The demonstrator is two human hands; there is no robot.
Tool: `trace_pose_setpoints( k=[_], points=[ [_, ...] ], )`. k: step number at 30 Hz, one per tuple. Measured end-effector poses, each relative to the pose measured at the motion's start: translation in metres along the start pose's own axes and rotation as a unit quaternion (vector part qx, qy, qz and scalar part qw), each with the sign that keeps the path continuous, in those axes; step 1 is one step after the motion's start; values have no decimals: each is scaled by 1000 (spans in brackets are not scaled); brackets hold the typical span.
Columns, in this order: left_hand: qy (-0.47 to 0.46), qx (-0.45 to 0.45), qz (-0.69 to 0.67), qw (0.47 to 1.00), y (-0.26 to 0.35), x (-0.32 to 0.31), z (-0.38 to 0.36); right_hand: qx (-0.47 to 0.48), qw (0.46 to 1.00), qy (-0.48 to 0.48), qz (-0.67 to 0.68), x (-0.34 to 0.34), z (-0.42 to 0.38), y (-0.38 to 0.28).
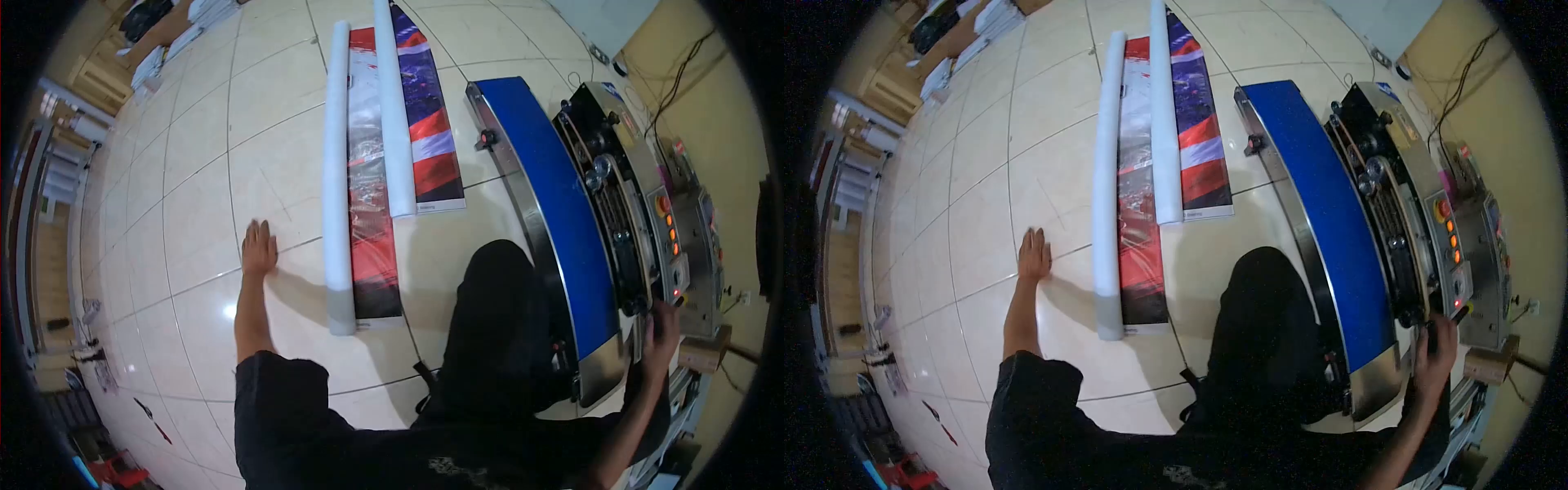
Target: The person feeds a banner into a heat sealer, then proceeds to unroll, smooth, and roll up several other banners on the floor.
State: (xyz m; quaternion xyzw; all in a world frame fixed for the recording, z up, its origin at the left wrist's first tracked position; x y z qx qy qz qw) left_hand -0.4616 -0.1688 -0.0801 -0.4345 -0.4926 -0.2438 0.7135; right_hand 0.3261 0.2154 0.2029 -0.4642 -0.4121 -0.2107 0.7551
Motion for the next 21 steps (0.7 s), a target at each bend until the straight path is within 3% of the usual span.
trace_pose_setpoints(
  k=[1, 2, 7, 10, 12, 13, 14, 15, 16, 17, 19, 20, 21],
  points=[
    [-52, 7, -73, 996, 2, 27, -10, 33, 998, -53, -26, -10, 26, -39],
    [-72, 1, -81, 994, -4, 15, -28, 60, 995, -81, -27, -18, 51, -65],
    [-55, 7, -161, 985, -7, 37, -37, 149, 978, -146, -23, -117, 176, -200],
    [-109, 28, -160, 981, -13, 27, -36, 201, 957, -208, -11, -225, 211, -260],
    [-106, 34, -180, 977, -19, 27, -34, 189, 941, -281, 4, -311, 195, -307],
    [-99, 36, -195, 975, -19, 30, -35, 222, 916, -325, 78, -365, 177, -312],
    [-87, 38, -194, 976, -20, 28, -35, 163, 897, -394, 115, -409, 153, -316],
    [-87, 43, -198, 975, -20, 26, -31, 130, 883, -449, 39, -448, 127, -333],
    [-90, 45, -202, 974, -21, 25, -33, 45, 883, -466, 42, -462, 106, -352],
    [-95, 45, -205, 973, -23, 25, -35, -31, 891, -447, 71, -476, 81, -358],
    [-113, 44, -198, 973, -26, 9, -43, -15, 935, -325, 143, -512, 28, -368],
    [-110, 42, -203, 972, -28, 8, -42, -112, 904, -393, 129, -535, -11, -362],
    [-109, 43, -210, 971, -26, 8, -43, -115, 904, -393, 128, -540, -29, -363]
  ],
)
Point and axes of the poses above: each hand's wrist, its own z-axis towards the middle knuckle, its own x-axis out of the back of the hand, y = z × x, the point moved 10 cm from there along z, towards the middle knuckle, and after that the axes turned 14 degrees about z, right-handed, at the moved point
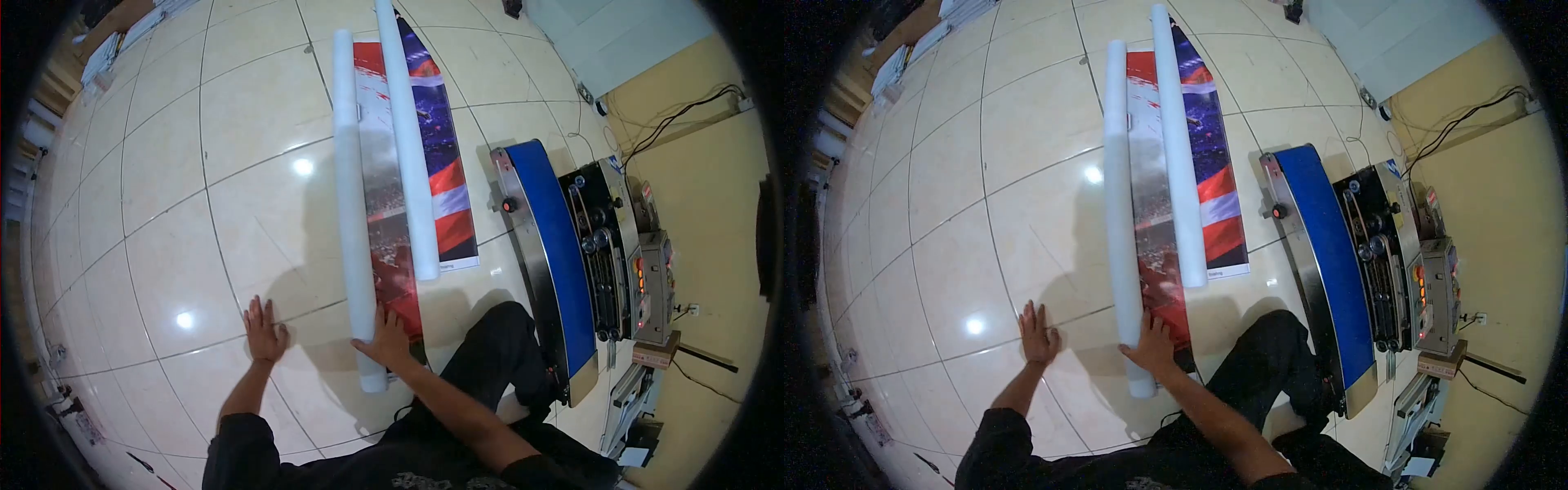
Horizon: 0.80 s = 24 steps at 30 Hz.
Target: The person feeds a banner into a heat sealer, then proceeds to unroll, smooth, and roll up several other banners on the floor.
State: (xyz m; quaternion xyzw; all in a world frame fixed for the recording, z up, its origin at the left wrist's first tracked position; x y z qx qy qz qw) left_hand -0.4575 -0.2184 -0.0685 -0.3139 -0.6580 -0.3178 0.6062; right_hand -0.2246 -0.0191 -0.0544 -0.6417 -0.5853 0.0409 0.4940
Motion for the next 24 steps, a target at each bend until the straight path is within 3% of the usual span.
trace_pose_setpoints(
  k=[2, 4, 5, 7, 10, 13, 14, 16, 17, 20, 22, 23, 24],
  points=[
    [-37, 11, 17, 999, -4, -11, 0, -2, 996, 86, -37, -11, 2, -1],
    [3, -26, 3, 1000, 2, -1, 0, -33, 993, 110, -8, -20, 17, -1],
    [-22, -16, 4, 1000, 0, -6, -1, -55, 990, 131, 12, -19, 24, 3],
    [-55, -11, 10, 998, 3, -10, -1, 12, 971, 238, -27, -3, 50, -9],
    [-31, -35, 18, 999, 1, -9, 2, -52, 967, 243, 62, 50, 125, -28],
    [-183, 19, 12, 983, 2, -14, 3, -105, 973, 196, 57, 96, 180, -49],
    [-179, 13, 14, 984, 4, -9, 4, -82, 967, 235, 53, 121, 180, -73],
    [-207, 18, -11, 978, 3, -12, 4, -36, 959, 279, -23, 156, 172, -108],
    [-170, 0, -13, 985, 3, -16, 1, -47, 950, 308, -12, 180, 156, -127],
    [-84, -34, 9, 996, 7, -13, 1, -114, 935, 295, -162, 208, 91, -176],
    [-27, -48, -1, 999, 12, -7, 7, -98, 858, 406, -298, 224, 37, -203],
    [-87, -48, -19, 995, 14, -22, 17, -93, 818, 448, -348, 227, 5, -218],
    [-17, -64, -61, 996, 14, -9, 19, -92, 780, 475, -397, 227, -29, -229]
  ],
)
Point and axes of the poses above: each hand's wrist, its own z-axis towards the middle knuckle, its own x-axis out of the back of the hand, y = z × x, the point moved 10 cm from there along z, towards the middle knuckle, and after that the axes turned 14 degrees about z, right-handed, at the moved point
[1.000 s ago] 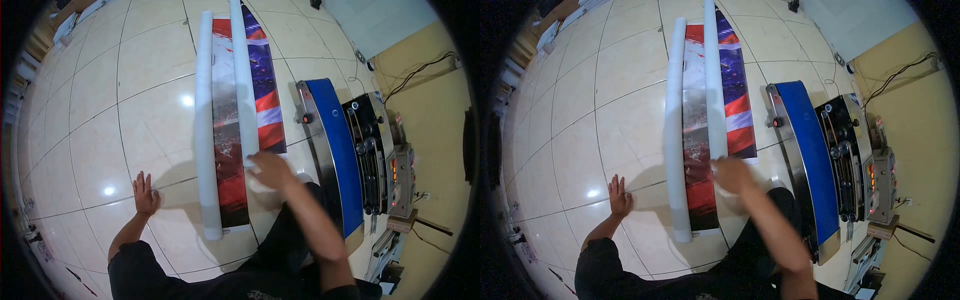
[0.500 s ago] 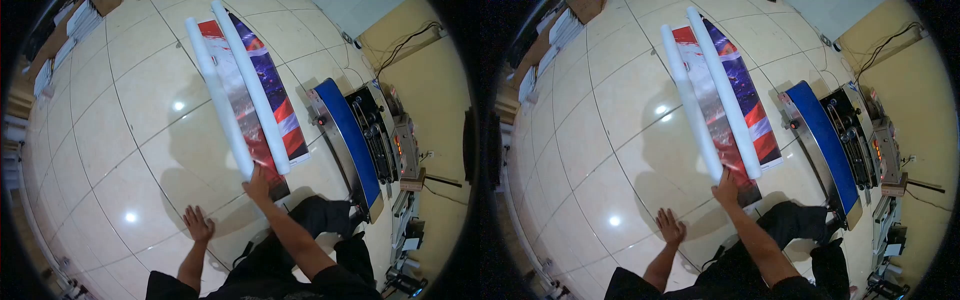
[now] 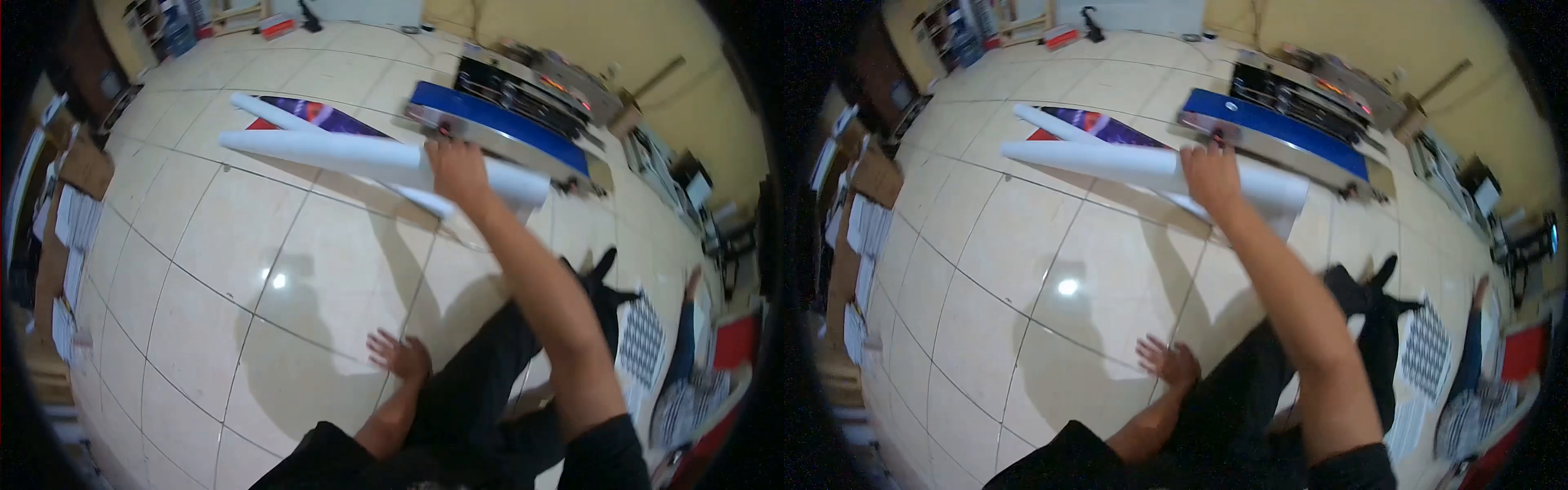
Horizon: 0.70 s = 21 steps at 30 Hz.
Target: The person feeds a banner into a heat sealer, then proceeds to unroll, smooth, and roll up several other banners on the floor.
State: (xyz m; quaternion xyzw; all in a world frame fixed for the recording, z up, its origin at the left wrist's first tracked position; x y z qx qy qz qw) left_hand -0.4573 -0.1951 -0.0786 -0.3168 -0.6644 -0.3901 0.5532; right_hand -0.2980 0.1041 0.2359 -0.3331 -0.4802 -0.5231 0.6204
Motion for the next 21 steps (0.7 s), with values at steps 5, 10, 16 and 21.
trace_pose_setpoints(
  k=[5, 10, 16, 21],
  points=[
    [-30, -30, -4, 999, 3, 12, -4, -50, 977, 127, -163, 184, -51, 74],
    [-259, -298, -102, 913, -6, 12, -8, -22, 921, 275, -276, 353, -90, 105],
    [-13, -362, 89, 928, -215, 57, -42, -29, 898, 319, -301, 416, -130, 113],
    [-57, -345, 159, 923, -208, 49, -36, -53, 910, 306, -276, 431, -123, 118]
  ],
)
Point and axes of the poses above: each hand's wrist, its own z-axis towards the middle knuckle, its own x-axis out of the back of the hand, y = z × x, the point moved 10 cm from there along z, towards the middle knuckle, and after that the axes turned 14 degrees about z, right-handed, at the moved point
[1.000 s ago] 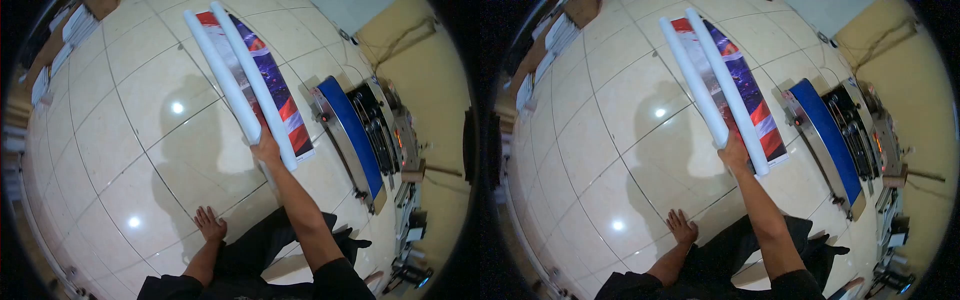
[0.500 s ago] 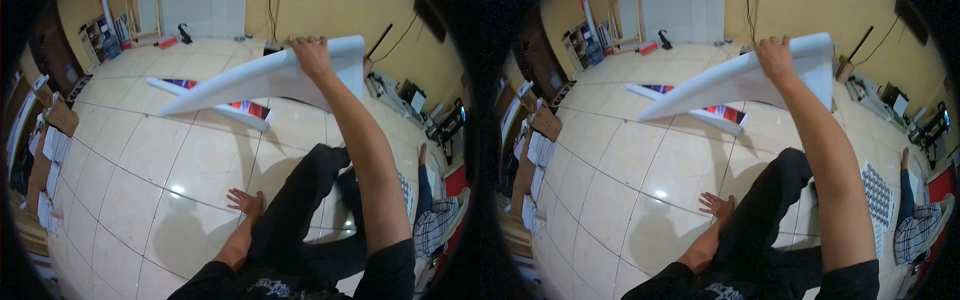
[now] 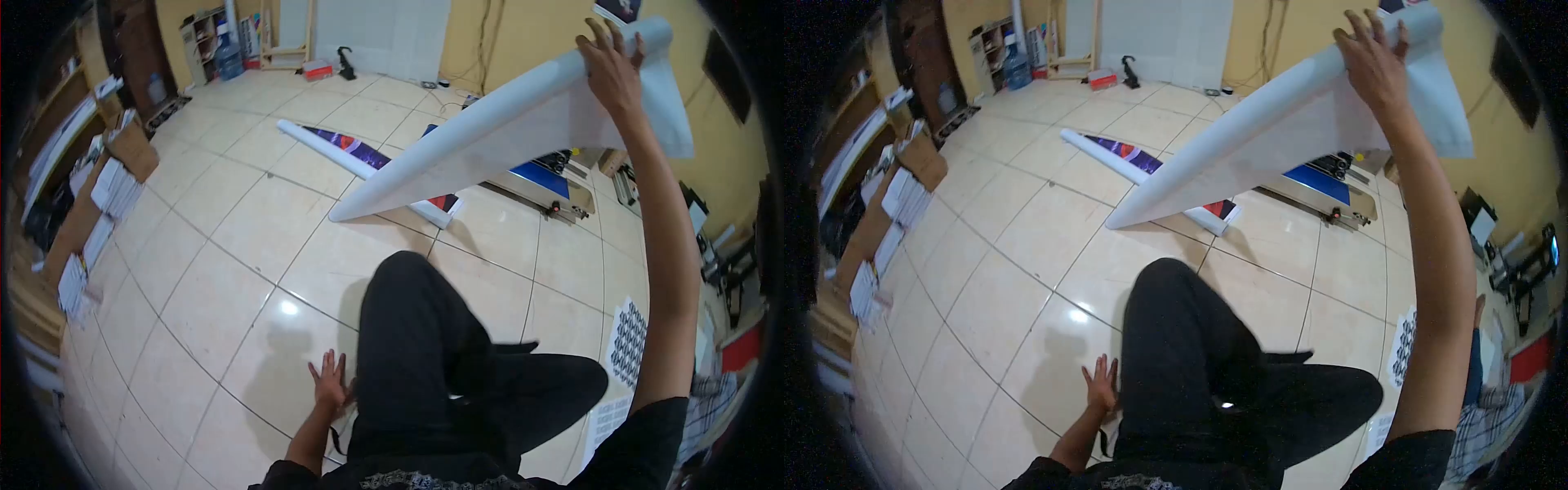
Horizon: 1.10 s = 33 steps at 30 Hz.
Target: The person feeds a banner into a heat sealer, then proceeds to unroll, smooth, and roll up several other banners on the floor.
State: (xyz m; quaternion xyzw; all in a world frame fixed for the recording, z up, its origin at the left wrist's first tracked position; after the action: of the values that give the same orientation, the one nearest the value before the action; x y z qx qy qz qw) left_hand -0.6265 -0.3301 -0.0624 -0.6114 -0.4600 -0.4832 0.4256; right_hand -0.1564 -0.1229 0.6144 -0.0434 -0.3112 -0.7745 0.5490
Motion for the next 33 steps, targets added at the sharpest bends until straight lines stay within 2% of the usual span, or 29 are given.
trace_pose_setpoints(
  k=[1, 3, 4, 5, 6, 7, 8, 9, 10, 11, 12, 13, 15, 17, 19, 21, 22, 24, 25, 26, 28, 30, 31, 33],
  points=[
    [68, -6, 25, 997, -2, -7, 0, -13, 1000, 1, 3, -6, 4, 4],
    [187, 54, -126, 973, -35, -16, 8, 12, 999, 30, 34, -17, 5, 5],
    [123, 150, -290, 937, -73, -16, 27, 18, 999, 30, 34, -16, 6, 6],
    [55, 237, -447, 861, -98, -4, 54, 26, 999, 30, 29, -15, 8, 7],
    [186, 249, -309, 899, -119, 60, 81, 25, 997, 33, 59, -17, 9, 10],
    [341, 209, -397, 826, -115, 152, 97, 29, 997, 40, 58, -16, 8, 9],
    [426, 93, -472, 766, -99, 248, 113, 23, 997, 41, 61, -14, 6, 9],
    [400, 53, -512, 758, -84, 296, 158, 10, 997, 40, 63, -14, 4, 11],
    [434, -59, -470, 766, -42, 362, 188, -3, 996, 51, 69, -10, -1, 12],
    [411, -148, -434, 788, 16, 438, 201, -33, 997, 49, 54, -12, -6, 15],
    [446, -197, -265, 832, 75, 504, 213, -15, 989, 119, 87, -1, -13, 9],
    [445, -269, -265, 812, 126, 548, 223, 3, 977, 181, 111, 11, -27, 8],
    [401, -334, -246, 817, 207, 602, 254, -44, 988, 120, 90, 2, -41, 13],
    [349, -407, -230, 812, 259, 634, 253, -4, 983, 133, 129, 11, -36, 8],
    [315, -439, -225, 811, 285, 658, 271, -2, 982, 117, 148, 10, -28, 8],
    [261, -399, -245, 844, 282, 652, 301, -25, 988, 101, 117, -3, -27, 3],
    [269, -396, -243, 844, 282, 653, 307, -47, 991, 103, 71, -4, -25, 8],
    [329, -356, -291, 825, 277, 672, 307, -134, 953, 238, 133, 29, -71, -4],
    [342, -357, -277, 824, 280, 689, 301, -174, 917, 282, 223, 30, -105, -20],
    [393, -329, -289, 809, 271, 710, 295, -215, 885, 234, 340, 23, -138, -49],
    [465, -267, -332, 776, 238, 746, 278, -223, 826, 77, 512, -29, -186, -136],
    [521, -196, -384, 737, 198, 800, 249, -222, 796, -1, 564, -50, -209, -202],
    [553, -146, -407, 712, 177, 817, 224, -183, 788, -11, 587, -46, -220, -225],
    [455, -120, -507, 723, 152, 840, 181, -295, 789, 21, 539, -57, -246, -215]
  ],
)
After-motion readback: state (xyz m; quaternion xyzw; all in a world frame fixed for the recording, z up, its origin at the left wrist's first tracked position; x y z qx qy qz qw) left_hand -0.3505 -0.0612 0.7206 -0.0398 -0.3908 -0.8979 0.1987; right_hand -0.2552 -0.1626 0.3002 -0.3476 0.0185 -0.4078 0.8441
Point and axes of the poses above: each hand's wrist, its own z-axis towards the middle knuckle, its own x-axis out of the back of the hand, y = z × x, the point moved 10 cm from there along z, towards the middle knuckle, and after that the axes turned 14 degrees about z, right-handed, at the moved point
